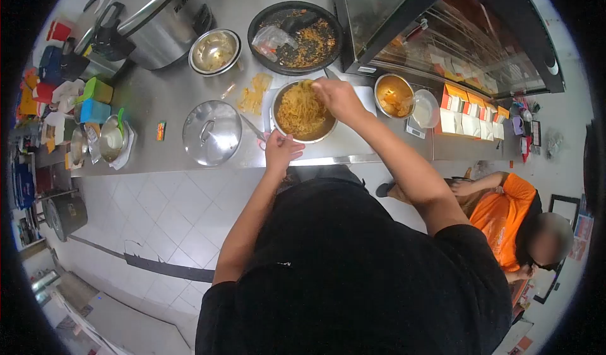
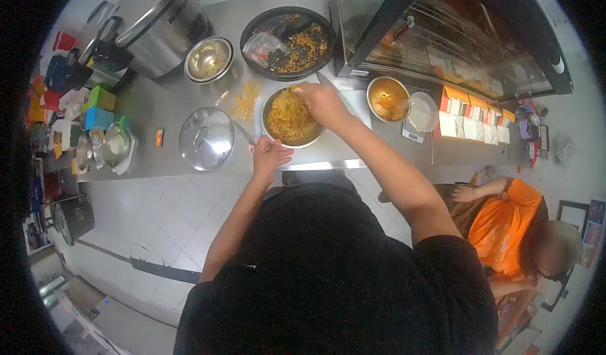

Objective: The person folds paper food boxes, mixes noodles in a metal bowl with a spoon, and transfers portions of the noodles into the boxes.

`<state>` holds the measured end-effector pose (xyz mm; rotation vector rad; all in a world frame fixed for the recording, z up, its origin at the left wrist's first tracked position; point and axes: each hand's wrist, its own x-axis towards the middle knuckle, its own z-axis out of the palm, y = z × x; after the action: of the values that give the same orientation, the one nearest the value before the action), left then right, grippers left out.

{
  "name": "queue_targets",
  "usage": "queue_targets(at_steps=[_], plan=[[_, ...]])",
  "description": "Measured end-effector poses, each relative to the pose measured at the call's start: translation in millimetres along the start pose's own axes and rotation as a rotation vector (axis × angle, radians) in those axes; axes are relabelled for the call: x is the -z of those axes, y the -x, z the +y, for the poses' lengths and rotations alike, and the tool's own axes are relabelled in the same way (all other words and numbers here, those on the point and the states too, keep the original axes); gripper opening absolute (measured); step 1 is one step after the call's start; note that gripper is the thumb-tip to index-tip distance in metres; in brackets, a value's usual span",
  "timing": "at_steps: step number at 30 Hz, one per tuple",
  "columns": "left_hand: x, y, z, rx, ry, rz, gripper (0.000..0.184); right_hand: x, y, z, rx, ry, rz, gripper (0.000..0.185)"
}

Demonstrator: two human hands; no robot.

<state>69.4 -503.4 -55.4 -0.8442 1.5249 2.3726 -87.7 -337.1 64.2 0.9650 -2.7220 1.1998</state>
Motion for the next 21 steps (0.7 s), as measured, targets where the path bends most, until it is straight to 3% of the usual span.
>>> queue_targets(at_steps=[2,5,9,13,14,16,17,19,21], plan=[[0,0,3,0.006,-0.002,0.004,0.015,-17,2,22,0.306,0.029,-0.025,0.02],[-1,1,9,-0.012,-0.009,0.012,0.015,-29,10,32,0.185,0.106,-0.437,0.021],[4,0,16,0.005,-0.099,0.022,0.016,13,-10,-2,0.142,0.105,-0.42,0.029],[12,-5,15,-0.01,-0.172,0.017,0.021,25,-25,9,0.084,0.094,-0.332,0.022],[22,-16,3,-0.034,-0.185,-0.015,0.023,10,-24,34,0.219,0.072,-0.235,0.02],[23,-28,-3,-0.082,-0.162,0.038,0.031,-21,-22,88,0.363,0.084,-0.257,0.022],[22,-30,1,-0.088,-0.18,0.025,0.039,-17,-16,81,0.352,0.22,-0.215,0.023],[21,-24,10,-0.073,-0.203,0.009,0.018,-15,-7,84,0.237,0.169,-0.187,0.018],[18,-17,14,-0.051,-0.124,0.03,0.012,-12,14,73,-0.067,0.231,-0.015,0.025]])
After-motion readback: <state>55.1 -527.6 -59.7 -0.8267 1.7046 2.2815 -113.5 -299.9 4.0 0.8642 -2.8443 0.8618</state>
